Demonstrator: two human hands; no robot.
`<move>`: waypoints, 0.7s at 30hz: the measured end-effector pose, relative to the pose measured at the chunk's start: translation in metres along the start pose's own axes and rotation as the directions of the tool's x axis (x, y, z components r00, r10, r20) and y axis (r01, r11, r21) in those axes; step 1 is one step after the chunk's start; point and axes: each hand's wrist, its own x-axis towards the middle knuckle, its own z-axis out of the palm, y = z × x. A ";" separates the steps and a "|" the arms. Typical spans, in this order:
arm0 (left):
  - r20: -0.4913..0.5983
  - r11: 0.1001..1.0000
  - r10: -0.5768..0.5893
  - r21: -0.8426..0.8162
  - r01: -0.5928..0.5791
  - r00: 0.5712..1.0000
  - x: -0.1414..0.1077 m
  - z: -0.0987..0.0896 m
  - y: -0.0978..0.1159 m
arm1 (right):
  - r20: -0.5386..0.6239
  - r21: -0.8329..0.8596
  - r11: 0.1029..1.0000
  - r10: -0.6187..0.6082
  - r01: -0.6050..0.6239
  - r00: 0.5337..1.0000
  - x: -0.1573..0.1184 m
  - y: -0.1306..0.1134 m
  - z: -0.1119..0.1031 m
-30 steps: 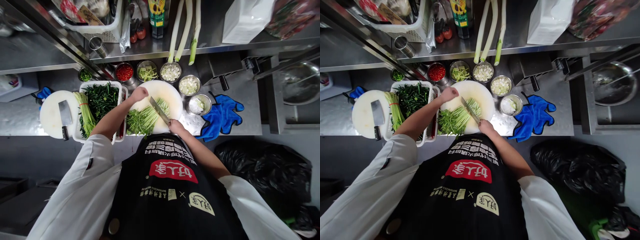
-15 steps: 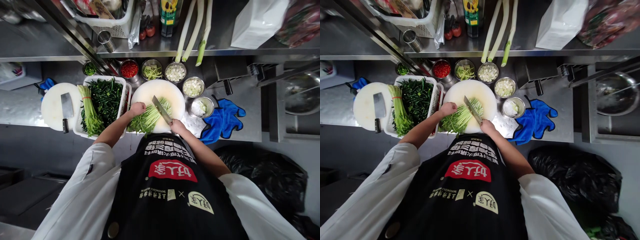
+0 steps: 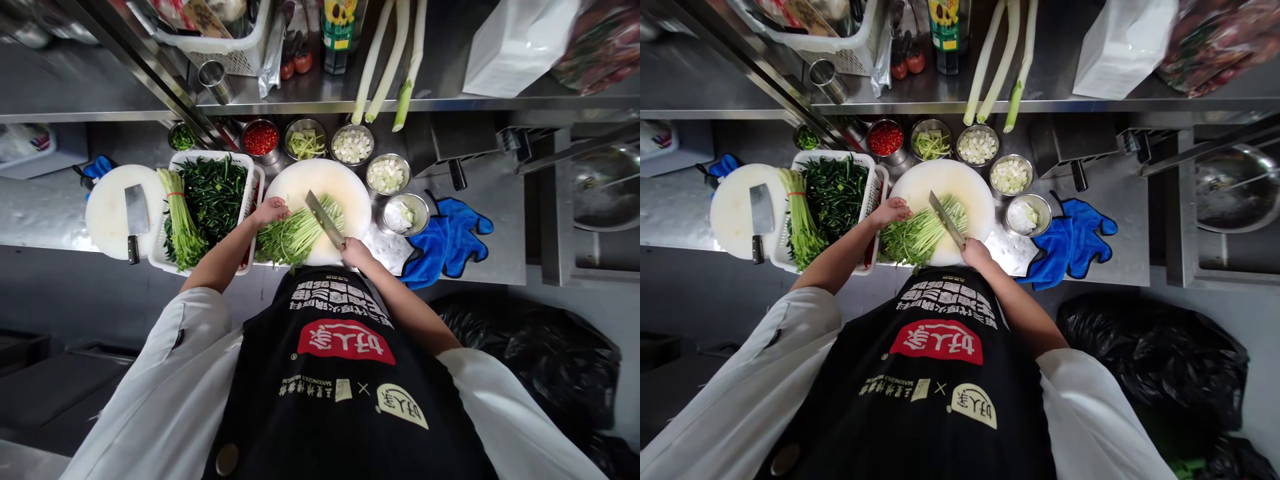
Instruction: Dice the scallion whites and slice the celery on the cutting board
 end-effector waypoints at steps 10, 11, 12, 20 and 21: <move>-0.109 0.972 0.078 -0.213 -0.100 0.991 -0.015 0.018 0.016 | -0.004 0.002 1.000 -0.007 0.007 1.000 0.001 0.001 0.001; -0.125 0.956 0.072 -0.275 -0.104 0.990 -0.017 0.019 0.021 | 0.000 0.006 1.000 -0.003 0.003 1.000 0.001 0.001 0.000; -0.142 0.935 0.062 -0.337 -0.107 0.988 -0.018 0.019 0.026 | 0.004 0.011 1.000 0.000 0.000 1.000 0.001 0.000 0.000; -0.147 0.784 -0.397 -0.568 0.252 0.906 -0.008 0.028 0.029 | 0.011 0.026 1.000 0.010 -0.010 1.000 -0.004 -0.002 -0.003; -0.144 0.762 -0.452 -0.576 0.297 0.881 -0.001 0.031 0.031 | 0.012 0.027 1.000 0.011 -0.012 1.000 -0.005 -0.003 -0.004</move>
